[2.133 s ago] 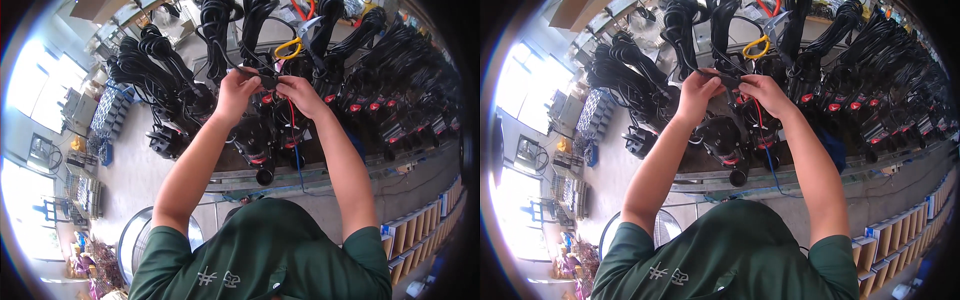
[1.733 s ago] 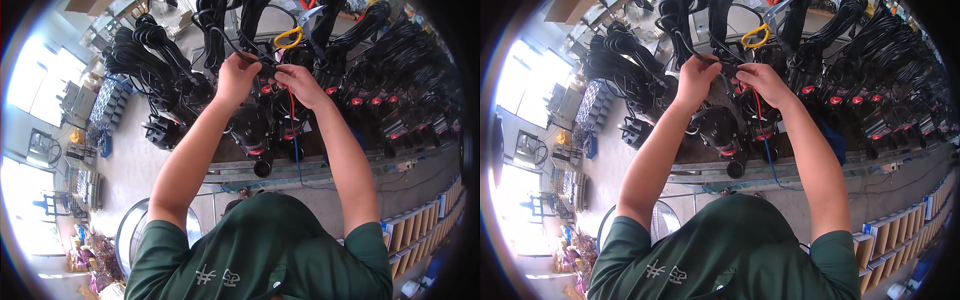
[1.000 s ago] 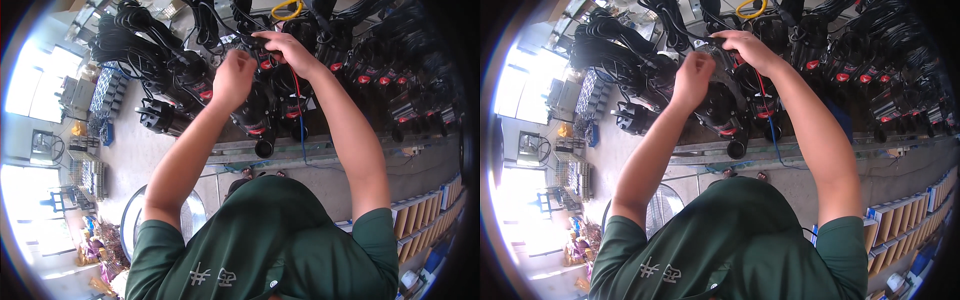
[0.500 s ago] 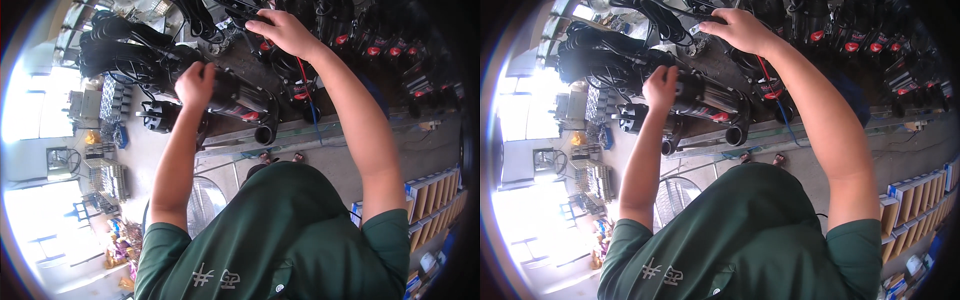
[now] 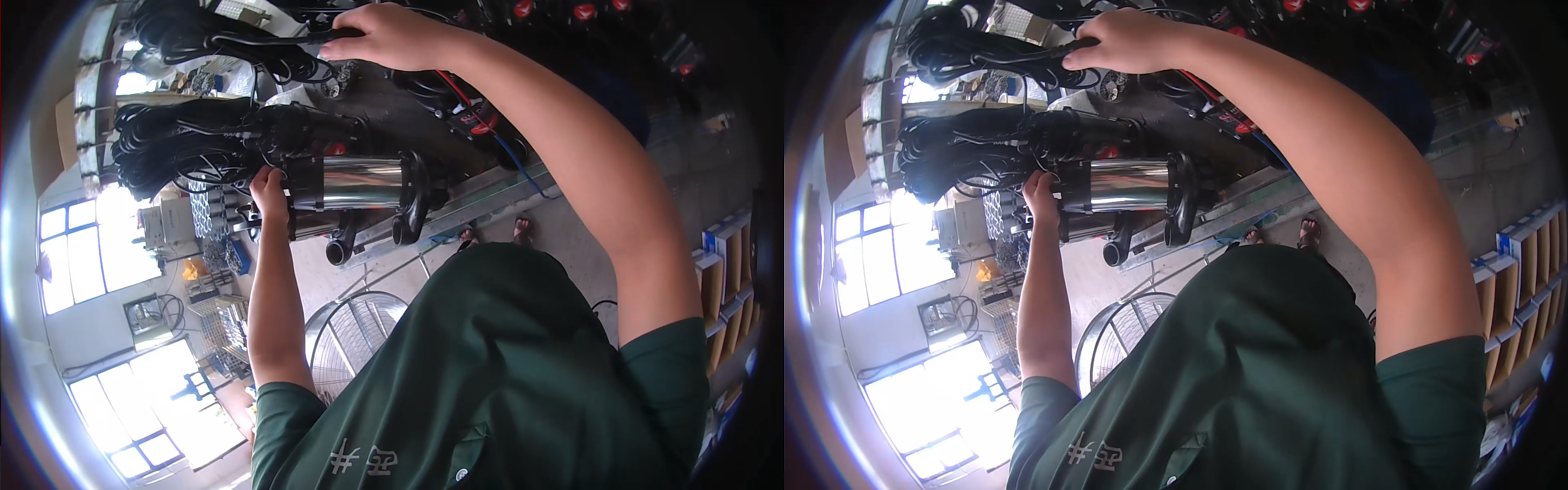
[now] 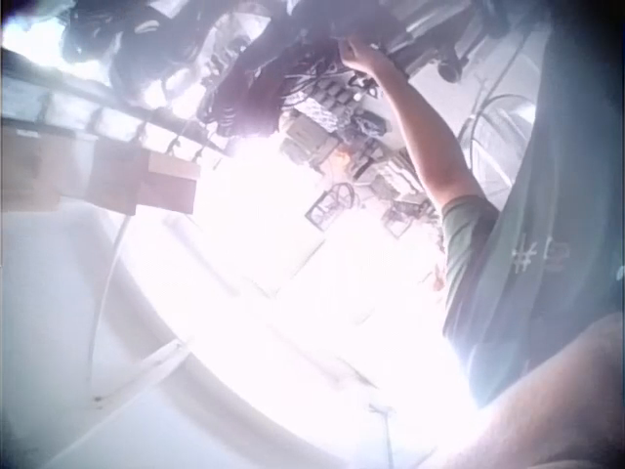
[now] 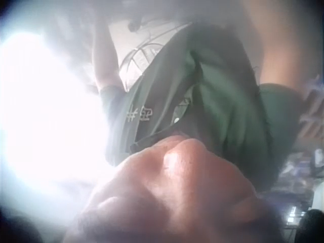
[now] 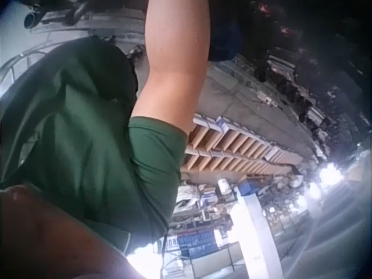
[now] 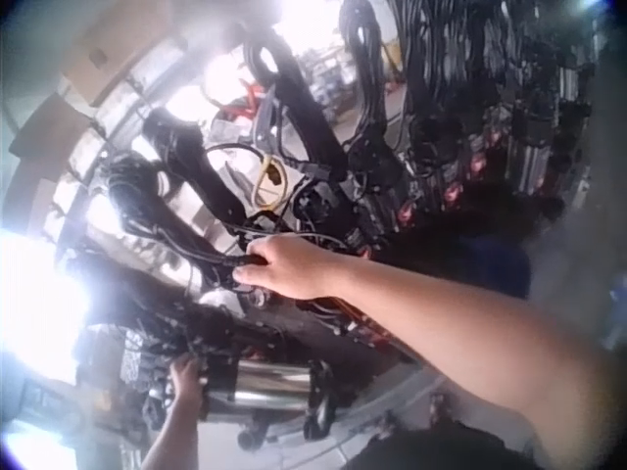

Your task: The person connects wires and adjusts components on several water pumps lined up on a workbench, using their hands to route the cables and secure the parts.

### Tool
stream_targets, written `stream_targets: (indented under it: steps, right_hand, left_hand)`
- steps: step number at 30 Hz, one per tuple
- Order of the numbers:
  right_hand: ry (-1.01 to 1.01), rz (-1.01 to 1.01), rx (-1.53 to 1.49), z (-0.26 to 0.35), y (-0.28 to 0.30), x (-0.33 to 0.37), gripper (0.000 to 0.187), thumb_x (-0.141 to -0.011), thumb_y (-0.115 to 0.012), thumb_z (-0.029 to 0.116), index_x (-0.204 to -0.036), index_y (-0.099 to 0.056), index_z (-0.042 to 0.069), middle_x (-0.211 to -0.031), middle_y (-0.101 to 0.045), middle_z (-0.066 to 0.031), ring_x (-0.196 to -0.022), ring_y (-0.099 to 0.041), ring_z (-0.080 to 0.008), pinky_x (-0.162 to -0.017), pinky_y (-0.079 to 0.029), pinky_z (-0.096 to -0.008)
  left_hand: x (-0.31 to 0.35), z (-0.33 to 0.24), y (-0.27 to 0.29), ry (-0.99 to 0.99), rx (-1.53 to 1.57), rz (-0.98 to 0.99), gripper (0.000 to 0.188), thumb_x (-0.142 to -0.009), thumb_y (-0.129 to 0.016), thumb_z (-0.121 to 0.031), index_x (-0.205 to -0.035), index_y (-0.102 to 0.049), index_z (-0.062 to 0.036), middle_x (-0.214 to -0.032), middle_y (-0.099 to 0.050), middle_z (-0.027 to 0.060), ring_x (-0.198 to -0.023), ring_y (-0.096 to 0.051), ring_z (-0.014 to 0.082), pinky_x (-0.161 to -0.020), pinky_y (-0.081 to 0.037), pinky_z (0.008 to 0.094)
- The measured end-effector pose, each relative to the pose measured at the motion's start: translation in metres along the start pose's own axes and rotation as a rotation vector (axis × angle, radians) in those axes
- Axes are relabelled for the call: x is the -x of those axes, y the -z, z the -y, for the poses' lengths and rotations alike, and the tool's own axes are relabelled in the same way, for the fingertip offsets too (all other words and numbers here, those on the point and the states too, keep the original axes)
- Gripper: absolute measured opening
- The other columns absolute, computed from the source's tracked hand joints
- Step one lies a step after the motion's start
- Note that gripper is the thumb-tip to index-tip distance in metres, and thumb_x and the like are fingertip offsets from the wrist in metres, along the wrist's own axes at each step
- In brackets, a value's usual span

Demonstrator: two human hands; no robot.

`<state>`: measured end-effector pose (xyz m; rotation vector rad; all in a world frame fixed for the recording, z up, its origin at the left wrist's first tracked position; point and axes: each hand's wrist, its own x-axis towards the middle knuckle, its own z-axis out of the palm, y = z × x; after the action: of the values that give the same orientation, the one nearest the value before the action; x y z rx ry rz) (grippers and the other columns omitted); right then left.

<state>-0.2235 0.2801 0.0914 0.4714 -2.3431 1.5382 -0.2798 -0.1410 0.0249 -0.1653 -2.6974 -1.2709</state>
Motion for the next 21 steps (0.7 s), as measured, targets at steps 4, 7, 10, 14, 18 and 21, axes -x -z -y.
stream_targets:
  steps: [4,7,10,14,18,21]
  right_hand:
    - [0.058,-0.093,0.073,-0.019,-0.015,-0.009,0.060,-0.095,-0.064,0.055,-0.118,-0.074,0.001,-0.094,-0.076,-0.0165,-0.094,-0.074,-0.0308,-0.088,-0.054,-0.0387]
    - [0.010,-0.053,0.039,-0.005,-0.011,0.001,0.060,-0.095,-0.064,0.054,-0.121,-0.072,0.001,-0.093,-0.076,-0.0166,-0.095,-0.075,-0.0294,-0.089,-0.054,-0.0383]
    - [-0.005,-0.028,0.096,-0.007,-0.009,-0.001,0.078,-0.097,-0.063,0.060,-0.136,-0.061,-0.007,-0.120,-0.071,-0.0253,-0.113,-0.069,-0.0350,-0.099,-0.052,-0.0393]
    - [-0.010,-0.029,0.029,-0.003,-0.003,0.004,0.071,-0.096,-0.064,0.059,-0.130,-0.065,-0.004,-0.102,-0.073,-0.0196,-0.098,-0.071,-0.0290,-0.087,-0.052,-0.0386]
    - [-0.032,-0.004,0.025,-0.007,-0.002,0.001,0.067,-0.096,-0.065,0.058,-0.128,-0.067,-0.001,-0.097,-0.072,-0.0179,-0.092,-0.070,-0.0277,-0.086,-0.051,-0.0378]
    - [-0.009,-0.018,0.030,-0.014,-0.004,-0.005,0.058,-0.096,-0.064,0.056,-0.117,-0.071,0.002,-0.087,-0.072,-0.0137,-0.083,-0.070,-0.0244,-0.078,-0.052,-0.0361]
  left_hand:
    - [-0.009,0.003,0.004,-0.011,-0.026,0.054,0.014,-0.082,-0.059,-0.009,-0.069,-0.059,-0.0027,-0.064,-0.050,-0.0018,-0.063,-0.042,0.0086,-0.060,-0.033,0.0276]
    - [-0.003,0.008,0.008,-0.025,-0.018,0.066,0.015,-0.083,-0.059,-0.010,-0.069,-0.056,-0.0028,-0.064,-0.048,-0.0025,-0.064,-0.042,0.0079,-0.060,-0.033,0.0270]
    - [0.010,-0.021,0.003,-0.100,-0.052,0.095,0.018,-0.084,-0.059,-0.010,-0.068,-0.053,-0.0037,-0.063,-0.044,-0.0034,-0.065,-0.041,0.0070,-0.061,-0.033,0.0264]
    - [0.041,-0.076,-0.004,-0.344,-0.111,0.302,0.011,-0.081,-0.059,-0.008,-0.088,-0.059,0.0006,-0.080,-0.056,0.0054,-0.071,-0.051,0.0135,-0.064,-0.042,0.0297]
    - [0.079,-0.139,-0.005,-0.565,-0.508,0.527,0.033,-0.090,-0.058,-0.005,-0.123,-0.059,-0.0022,-0.104,-0.066,0.0191,-0.091,-0.068,0.0395,-0.078,-0.055,0.0425]
    - [0.110,-0.168,-0.020,-0.515,-0.428,0.660,0.047,-0.093,-0.052,0.001,-0.140,-0.055,-0.0046,-0.095,-0.069,0.0159,-0.077,-0.071,0.0250,-0.072,-0.056,0.0366]
